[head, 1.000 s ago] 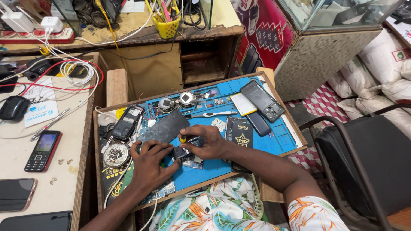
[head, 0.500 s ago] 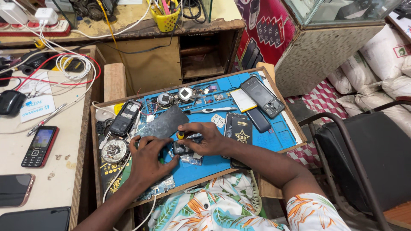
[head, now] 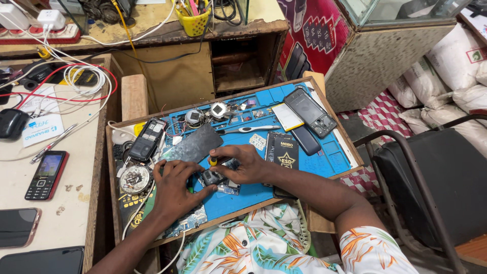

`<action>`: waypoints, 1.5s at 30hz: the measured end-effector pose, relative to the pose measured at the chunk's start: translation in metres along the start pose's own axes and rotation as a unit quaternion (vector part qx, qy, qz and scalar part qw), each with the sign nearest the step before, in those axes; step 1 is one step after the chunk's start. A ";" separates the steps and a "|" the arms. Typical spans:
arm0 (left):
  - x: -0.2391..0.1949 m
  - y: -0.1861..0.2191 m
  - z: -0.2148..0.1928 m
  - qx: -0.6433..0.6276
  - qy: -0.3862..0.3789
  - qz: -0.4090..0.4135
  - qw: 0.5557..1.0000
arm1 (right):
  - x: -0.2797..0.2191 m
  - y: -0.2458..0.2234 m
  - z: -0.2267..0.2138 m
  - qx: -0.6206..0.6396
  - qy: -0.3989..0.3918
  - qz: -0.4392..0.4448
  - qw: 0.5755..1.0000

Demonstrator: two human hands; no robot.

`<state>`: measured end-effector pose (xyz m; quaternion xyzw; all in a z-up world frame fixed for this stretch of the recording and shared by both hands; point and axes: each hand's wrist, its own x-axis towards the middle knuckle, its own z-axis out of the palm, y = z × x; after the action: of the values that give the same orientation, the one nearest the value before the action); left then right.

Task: The person uses a yellow screwdriver to remove screws from a small black electronic component on a blue work mat. They then use a metal prying tool to separate parts of the component and set the pieces aside on the mat.

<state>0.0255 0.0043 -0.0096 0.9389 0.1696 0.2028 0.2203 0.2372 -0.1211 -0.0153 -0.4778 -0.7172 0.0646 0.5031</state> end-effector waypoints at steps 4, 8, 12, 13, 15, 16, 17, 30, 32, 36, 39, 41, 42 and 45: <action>0.000 0.000 0.000 -0.008 -0.002 -0.009 1.000 | 0.000 0.000 -0.001 -0.003 0.003 -0.001 1.000; -0.002 0.000 0.000 -0.011 0.000 -0.011 1.000 | -0.001 -0.002 0.001 -0.010 0.007 -0.003 1.000; 0.000 -0.002 0.002 -0.006 0.005 -0.020 1.000 | 0.001 0.000 -0.001 0.000 0.008 -0.006 1.000; 0.000 -0.003 0.002 -0.007 0.004 -0.022 1.000 | 0.002 0.001 -0.002 -0.001 0.008 -0.007 1.000; -0.001 -0.003 0.002 -0.010 -0.001 -0.026 1.000 | 0.000 0.001 -0.001 0.001 0.000 -0.007 1.000; -0.004 -0.002 0.002 -0.008 -0.005 -0.033 0.999 | -0.002 0.001 0.000 0.002 -0.003 -0.006 1.000; -0.002 -0.002 0.002 -0.005 -0.009 -0.038 0.999 | -0.003 0.003 0.000 0.003 -0.003 -0.003 1.000; -0.011 -0.023 0.008 -0.071 0.022 0.021 0.997 | -0.020 0.022 -0.002 0.102 0.024 0.041 0.994; -0.015 -0.023 0.012 -0.073 0.020 0.014 0.997 | -0.020 0.014 -0.006 0.101 0.010 0.034 0.994; -0.007 -0.021 0.003 -0.085 0.000 0.010 0.996 | -0.002 0.003 -0.006 0.104 0.020 0.017 0.994; -0.009 -0.020 0.004 -0.093 0.000 0.020 0.995 | -0.003 0.000 -0.001 0.117 0.023 0.029 0.992; -0.010 -0.020 0.008 -0.093 -0.007 0.019 0.996 | -0.007 0.000 0.002 0.127 0.016 0.040 0.991; -0.008 -0.020 0.009 -0.091 -0.008 0.020 0.996 | -0.008 0.000 0.004 0.132 0.012 0.047 0.990; -0.006 -0.019 0.012 -0.076 0.003 0.022 0.997 | -0.008 0.002 0.007 0.132 -0.006 0.039 0.990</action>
<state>0.0209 0.0139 -0.0305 0.9223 0.1336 0.2232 0.2859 0.2333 -0.1230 -0.0248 -0.4344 -0.6860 0.1816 0.5548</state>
